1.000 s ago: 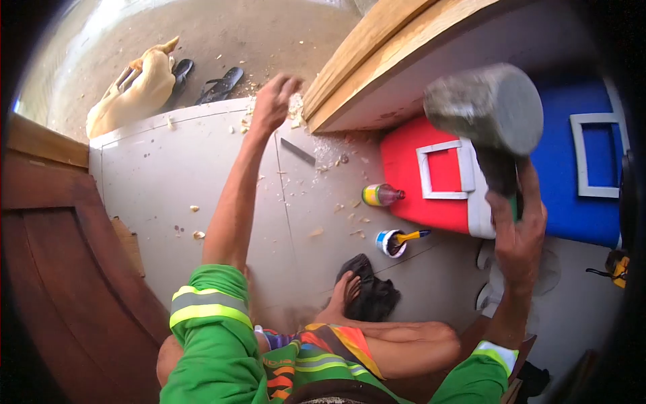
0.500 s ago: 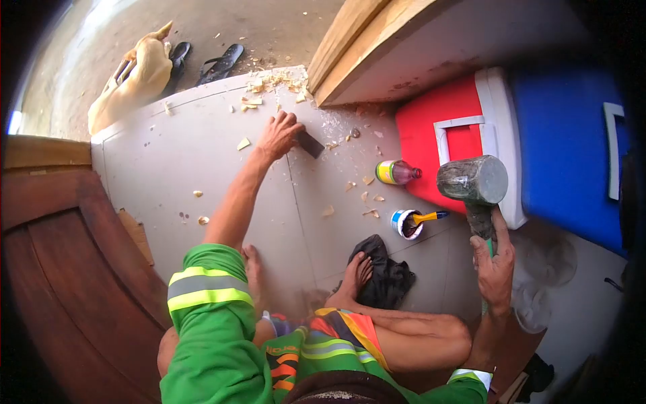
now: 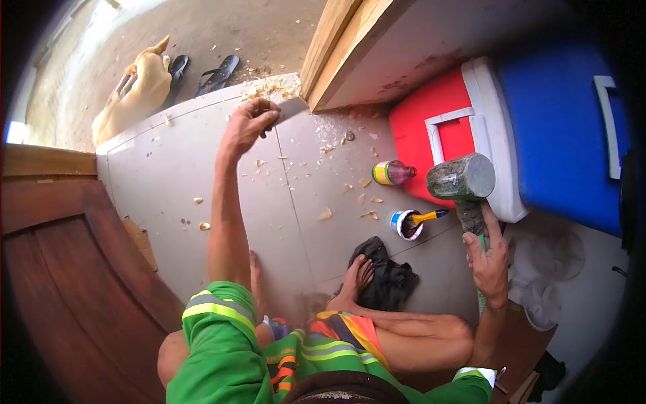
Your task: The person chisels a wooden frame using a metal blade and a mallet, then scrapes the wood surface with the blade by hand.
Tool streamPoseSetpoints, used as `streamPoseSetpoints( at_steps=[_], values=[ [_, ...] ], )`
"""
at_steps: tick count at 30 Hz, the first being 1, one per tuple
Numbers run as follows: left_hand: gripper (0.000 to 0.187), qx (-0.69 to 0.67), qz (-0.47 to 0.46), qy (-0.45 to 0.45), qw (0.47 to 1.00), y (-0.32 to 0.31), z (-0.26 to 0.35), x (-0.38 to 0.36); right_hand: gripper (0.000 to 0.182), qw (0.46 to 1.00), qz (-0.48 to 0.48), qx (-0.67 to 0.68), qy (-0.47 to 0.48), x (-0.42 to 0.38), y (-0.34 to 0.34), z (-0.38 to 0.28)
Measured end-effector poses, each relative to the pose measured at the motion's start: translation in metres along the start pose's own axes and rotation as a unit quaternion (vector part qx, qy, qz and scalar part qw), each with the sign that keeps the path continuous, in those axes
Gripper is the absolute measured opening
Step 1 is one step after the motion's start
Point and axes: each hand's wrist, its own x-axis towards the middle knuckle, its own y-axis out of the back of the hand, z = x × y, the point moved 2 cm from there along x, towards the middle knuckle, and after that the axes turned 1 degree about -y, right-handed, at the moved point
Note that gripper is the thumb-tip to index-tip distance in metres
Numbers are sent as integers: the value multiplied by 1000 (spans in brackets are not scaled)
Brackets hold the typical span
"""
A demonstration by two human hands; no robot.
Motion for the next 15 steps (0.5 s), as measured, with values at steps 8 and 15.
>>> streamPoseSetpoints(
  at_steps=[8, 15],
  values=[
    [27, -31, 26, -161, 986, 2, 103, -23, 62, 999, -2, 33, 27, 2, -3, -1],
    [18, 320, 256, -328, 851, -12, 135, -13, 64, 998, -14, 13, 61, 9, -11, 12]
  ],
)
